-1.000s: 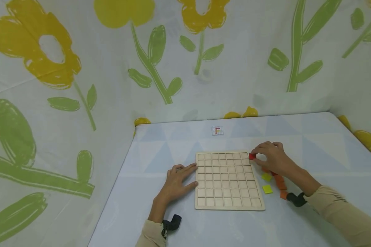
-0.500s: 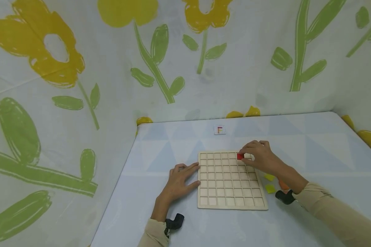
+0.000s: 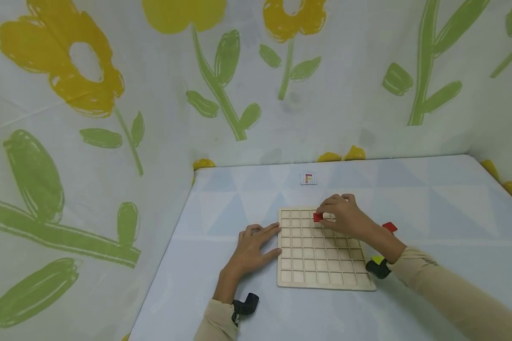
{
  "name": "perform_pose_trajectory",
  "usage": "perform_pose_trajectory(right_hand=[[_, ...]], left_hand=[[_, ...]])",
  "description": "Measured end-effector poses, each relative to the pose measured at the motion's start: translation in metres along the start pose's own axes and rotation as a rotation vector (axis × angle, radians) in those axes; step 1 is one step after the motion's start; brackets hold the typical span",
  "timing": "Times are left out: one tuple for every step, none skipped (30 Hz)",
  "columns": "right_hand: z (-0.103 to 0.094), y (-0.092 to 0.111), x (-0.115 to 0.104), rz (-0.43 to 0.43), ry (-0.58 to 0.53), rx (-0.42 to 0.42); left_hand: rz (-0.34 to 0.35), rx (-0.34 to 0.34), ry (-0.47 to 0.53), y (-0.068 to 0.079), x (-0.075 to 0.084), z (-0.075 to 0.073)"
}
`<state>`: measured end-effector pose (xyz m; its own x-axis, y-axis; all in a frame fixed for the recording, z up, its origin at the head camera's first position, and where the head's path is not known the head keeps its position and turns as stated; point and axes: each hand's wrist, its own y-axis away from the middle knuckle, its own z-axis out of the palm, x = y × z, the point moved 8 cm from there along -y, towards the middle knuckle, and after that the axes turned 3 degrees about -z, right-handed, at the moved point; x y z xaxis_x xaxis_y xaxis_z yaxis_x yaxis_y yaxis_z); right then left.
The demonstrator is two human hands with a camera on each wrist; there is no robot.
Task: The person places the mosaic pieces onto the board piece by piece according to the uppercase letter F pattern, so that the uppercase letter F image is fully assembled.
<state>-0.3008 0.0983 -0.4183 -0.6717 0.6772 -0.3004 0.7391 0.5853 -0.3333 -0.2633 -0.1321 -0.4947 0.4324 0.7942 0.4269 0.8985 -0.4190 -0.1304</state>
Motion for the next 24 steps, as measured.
perform_pose_trajectory(right_hand=[[0.002, -0.001, -0.001, -0.002, 0.004, -0.003], [0.003, -0.003, -0.002, -0.005, 0.004, -0.006], [0.005, -0.004, -0.002, -0.005, 0.004, -0.011], [0.007, -0.005, -0.003, -0.003, 0.005, -0.016], [0.010, -0.006, -0.003, -0.004, 0.008, -0.022], [0.012, -0.007, -0.004, -0.007, 0.012, -0.026], [0.014, -0.008, -0.005, -0.015, 0.019, -0.029], [0.015, -0.009, -0.006, -0.021, 0.025, -0.031], [0.017, -0.010, -0.006, -0.027, 0.033, -0.032], [0.018, -0.011, -0.007, -0.034, 0.040, -0.031], [0.019, -0.013, -0.008, -0.043, 0.049, -0.029], [0.019, -0.014, -0.010, -0.053, 0.056, -0.027], [0.020, -0.015, -0.011, -0.057, 0.060, -0.027], [0.021, -0.016, -0.011, -0.058, 0.064, -0.032], [0.022, -0.017, -0.012, -0.060, 0.067, -0.037], [0.024, -0.017, -0.012, -0.060, 0.068, -0.043], [0.025, -0.017, -0.012, -0.059, 0.072, -0.050], [0.027, -0.018, -0.012, -0.057, 0.074, -0.059], [0.029, -0.018, -0.012, -0.054, 0.076, -0.067], [0.031, -0.018, -0.012, -0.055, 0.081, -0.072], [0.032, -0.019, -0.012, -0.054, 0.083, -0.075], [0.033, -0.019, -0.012, -0.055, 0.088, -0.076], [0.034, -0.020, -0.012, -0.055, 0.092, -0.079], [0.034, -0.021, -0.012, -0.057, 0.093, -0.080]], left_hand=[[-0.003, -0.002, -0.003, 0.000, 0.000, 0.000], [-0.004, -0.002, -0.006, 0.000, 0.000, 0.000], [-0.006, -0.005, -0.008, -0.001, 0.000, 0.000], [-0.010, -0.007, -0.006, -0.001, -0.001, 0.000], [-0.010, -0.006, -0.005, -0.001, -0.001, 0.000], [-0.011, -0.006, -0.007, -0.001, -0.001, 0.000], [-0.013, -0.007, -0.012, -0.001, -0.001, 0.001], [-0.012, -0.005, -0.018, -0.001, -0.001, 0.002], [-0.012, -0.002, -0.015, -0.001, -0.001, 0.002], [-0.009, 0.005, -0.014, -0.001, -0.001, 0.001], [-0.009, 0.010, -0.016, -0.001, -0.002, 0.001], [-0.012, 0.010, -0.017, -0.001, -0.002, 0.000], [-0.015, 0.009, -0.016, -0.001, -0.002, 0.001], [-0.017, 0.008, -0.014, -0.001, -0.003, 0.002], [-0.021, 0.006, -0.010, -0.001, -0.003, 0.002], [-0.026, 0.003, -0.011, -0.001, -0.003, 0.003], [-0.032, -0.001, -0.013, -0.001, -0.003, 0.004], [-0.037, -0.004, -0.014, -0.001, -0.004, 0.005], [-0.040, -0.004, -0.016, 0.000, -0.004, 0.005], [-0.042, -0.005, -0.018, 0.000, -0.003, 0.005], [-0.044, -0.004, -0.021, 0.000, -0.003, 0.005], [-0.044, -0.003, -0.027, 0.000, -0.003, 0.005], [-0.044, -0.002, -0.030, 0.000, -0.003, 0.004], [-0.044, -0.002, -0.035, 0.000, -0.003, 0.003]])
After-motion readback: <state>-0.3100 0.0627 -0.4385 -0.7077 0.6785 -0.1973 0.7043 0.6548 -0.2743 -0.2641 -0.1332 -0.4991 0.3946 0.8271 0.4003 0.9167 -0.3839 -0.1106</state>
